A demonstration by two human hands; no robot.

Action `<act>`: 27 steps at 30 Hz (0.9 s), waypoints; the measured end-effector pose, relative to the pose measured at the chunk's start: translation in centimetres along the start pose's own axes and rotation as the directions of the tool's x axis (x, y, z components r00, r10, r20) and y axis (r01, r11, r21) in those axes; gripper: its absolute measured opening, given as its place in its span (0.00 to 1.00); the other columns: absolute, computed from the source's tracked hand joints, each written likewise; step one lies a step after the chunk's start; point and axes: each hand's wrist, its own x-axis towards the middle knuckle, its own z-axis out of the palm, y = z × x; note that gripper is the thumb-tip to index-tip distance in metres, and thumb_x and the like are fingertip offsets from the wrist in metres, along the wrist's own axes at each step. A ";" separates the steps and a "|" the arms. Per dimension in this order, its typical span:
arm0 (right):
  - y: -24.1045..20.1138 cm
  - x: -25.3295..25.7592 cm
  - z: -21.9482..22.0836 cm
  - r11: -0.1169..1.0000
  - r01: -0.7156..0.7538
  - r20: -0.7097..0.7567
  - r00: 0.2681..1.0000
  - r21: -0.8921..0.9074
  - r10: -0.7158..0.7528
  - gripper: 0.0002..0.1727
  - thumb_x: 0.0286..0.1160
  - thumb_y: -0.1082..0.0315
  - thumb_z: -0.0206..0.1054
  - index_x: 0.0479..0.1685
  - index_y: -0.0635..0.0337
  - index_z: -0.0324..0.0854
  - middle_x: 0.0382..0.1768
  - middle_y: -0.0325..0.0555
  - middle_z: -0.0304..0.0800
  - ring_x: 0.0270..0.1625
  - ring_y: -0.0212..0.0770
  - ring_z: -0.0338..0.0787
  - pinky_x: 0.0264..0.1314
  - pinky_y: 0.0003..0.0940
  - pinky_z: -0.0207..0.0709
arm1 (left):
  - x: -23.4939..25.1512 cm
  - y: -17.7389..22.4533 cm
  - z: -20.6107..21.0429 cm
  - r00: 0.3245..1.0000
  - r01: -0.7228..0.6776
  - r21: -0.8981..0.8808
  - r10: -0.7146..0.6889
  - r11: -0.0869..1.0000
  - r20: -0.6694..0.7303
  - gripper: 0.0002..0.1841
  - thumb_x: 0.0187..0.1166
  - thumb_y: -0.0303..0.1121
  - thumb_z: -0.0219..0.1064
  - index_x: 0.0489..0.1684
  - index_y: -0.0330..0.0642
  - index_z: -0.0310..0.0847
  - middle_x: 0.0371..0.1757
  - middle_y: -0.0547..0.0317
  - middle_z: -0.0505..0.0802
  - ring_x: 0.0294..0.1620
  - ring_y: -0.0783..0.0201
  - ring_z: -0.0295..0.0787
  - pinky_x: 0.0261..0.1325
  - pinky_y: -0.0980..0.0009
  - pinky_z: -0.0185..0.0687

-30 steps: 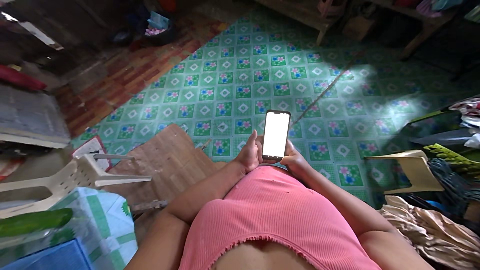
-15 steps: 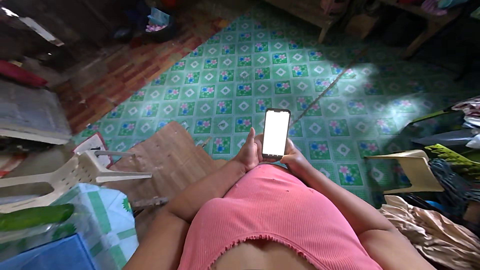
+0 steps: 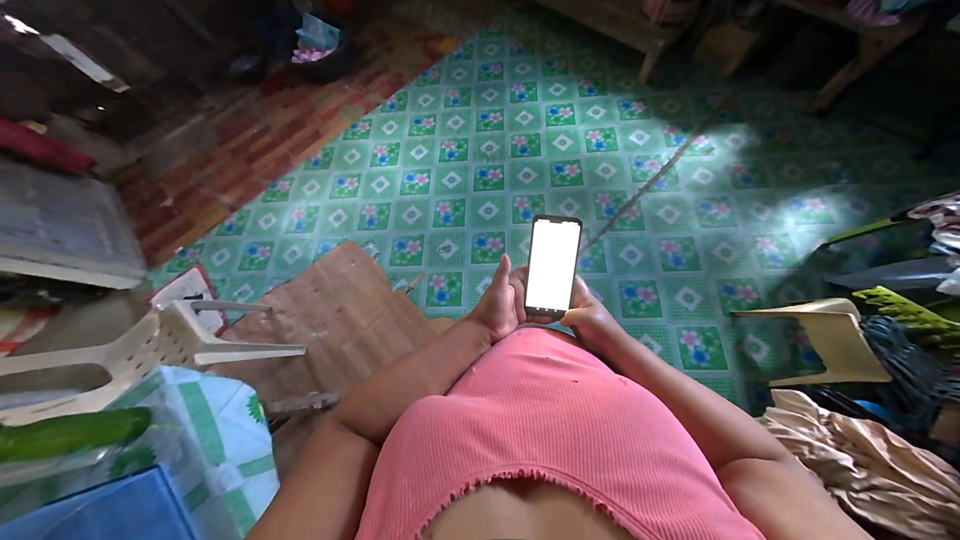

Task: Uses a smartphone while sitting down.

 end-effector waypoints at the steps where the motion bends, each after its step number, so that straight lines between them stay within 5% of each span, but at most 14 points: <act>1: 0.0 0.0 0.0 1.000 -0.003 -0.004 1.000 0.000 0.003 0.47 0.48 0.92 0.50 0.81 0.58 0.50 0.64 0.61 0.84 0.61 0.57 0.91 0.61 0.57 0.88 | 0.0 0.0 0.0 1.000 0.002 -0.003 -0.002 1.000 -0.002 0.48 0.80 0.74 0.19 0.88 0.48 0.56 0.71 0.38 0.84 0.66 0.41 0.87 0.62 0.42 0.86; 12: 0.1 0.3 0.0 1.000 -0.003 -0.014 1.000 0.007 0.003 0.48 0.48 0.92 0.50 0.83 0.60 0.46 0.67 0.63 0.82 0.63 0.59 0.90 0.64 0.60 0.87 | 0.4 0.1 -0.4 1.000 0.006 0.008 -0.006 1.000 0.001 0.47 0.81 0.73 0.20 0.88 0.51 0.55 0.71 0.40 0.84 0.65 0.43 0.87 0.60 0.45 0.87; 27: 0.1 0.3 -0.6 0.996 -0.003 -0.054 0.999 -0.091 -0.002 0.47 0.46 0.89 0.55 0.80 0.60 0.52 0.63 0.57 0.85 0.61 0.49 0.91 0.62 0.49 0.87 | 0.8 0.0 -0.2 1.000 0.016 0.016 -0.017 1.000 0.001 0.47 0.81 0.73 0.20 0.89 0.50 0.55 0.72 0.41 0.84 0.65 0.43 0.87 0.60 0.45 0.87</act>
